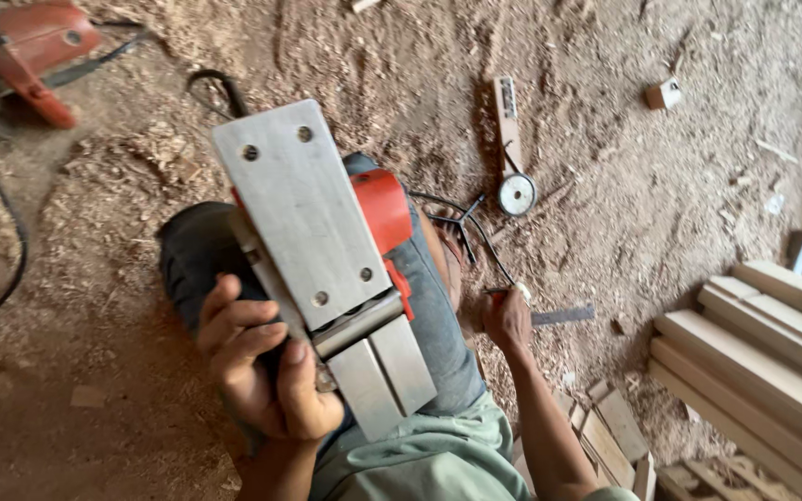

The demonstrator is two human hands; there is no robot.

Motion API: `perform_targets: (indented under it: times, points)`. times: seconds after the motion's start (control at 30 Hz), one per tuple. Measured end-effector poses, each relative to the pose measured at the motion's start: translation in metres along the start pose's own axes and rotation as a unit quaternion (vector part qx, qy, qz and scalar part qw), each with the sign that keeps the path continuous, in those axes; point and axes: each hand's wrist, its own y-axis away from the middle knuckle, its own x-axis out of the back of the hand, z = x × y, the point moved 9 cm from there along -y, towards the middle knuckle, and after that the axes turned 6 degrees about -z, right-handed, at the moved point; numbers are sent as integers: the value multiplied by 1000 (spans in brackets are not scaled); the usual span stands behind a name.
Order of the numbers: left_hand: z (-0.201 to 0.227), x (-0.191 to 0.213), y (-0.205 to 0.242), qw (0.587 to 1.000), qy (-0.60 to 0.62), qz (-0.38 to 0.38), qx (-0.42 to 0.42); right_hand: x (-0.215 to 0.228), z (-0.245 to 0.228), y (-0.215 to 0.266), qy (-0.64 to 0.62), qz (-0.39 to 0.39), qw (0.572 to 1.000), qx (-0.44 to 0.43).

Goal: The person sits on the floor and repeatedly adjusts a handheld power tool using a hex key and a metal ruler. They loosen and tighten screws on the tool's base plate, then measure the depth setting with the ruler, repeating this cycle several times.

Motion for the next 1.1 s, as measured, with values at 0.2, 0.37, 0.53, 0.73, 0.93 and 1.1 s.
perform_targets:
  times: [0.2,0.37,0.53,0.73,0.93,1.1]
  points:
    - [1,-4,5,998,35,52,6,106,-29,24,-272,230,934,-36]
    - [8,-2,1,998,36,46,6,266,-143,88,-425,350,789,272]
    - [12,-2,0,997,55,47,5,338,-249,169,-513,356,647,438]
    - [15,-1,-3,995,60,81,-12,309,-345,201,-595,215,587,506]
    - [8,1,3,993,83,79,-15,286,-360,199,-603,149,621,479]
    - [6,1,1,992,86,87,-11,276,-356,197,-633,133,603,468]
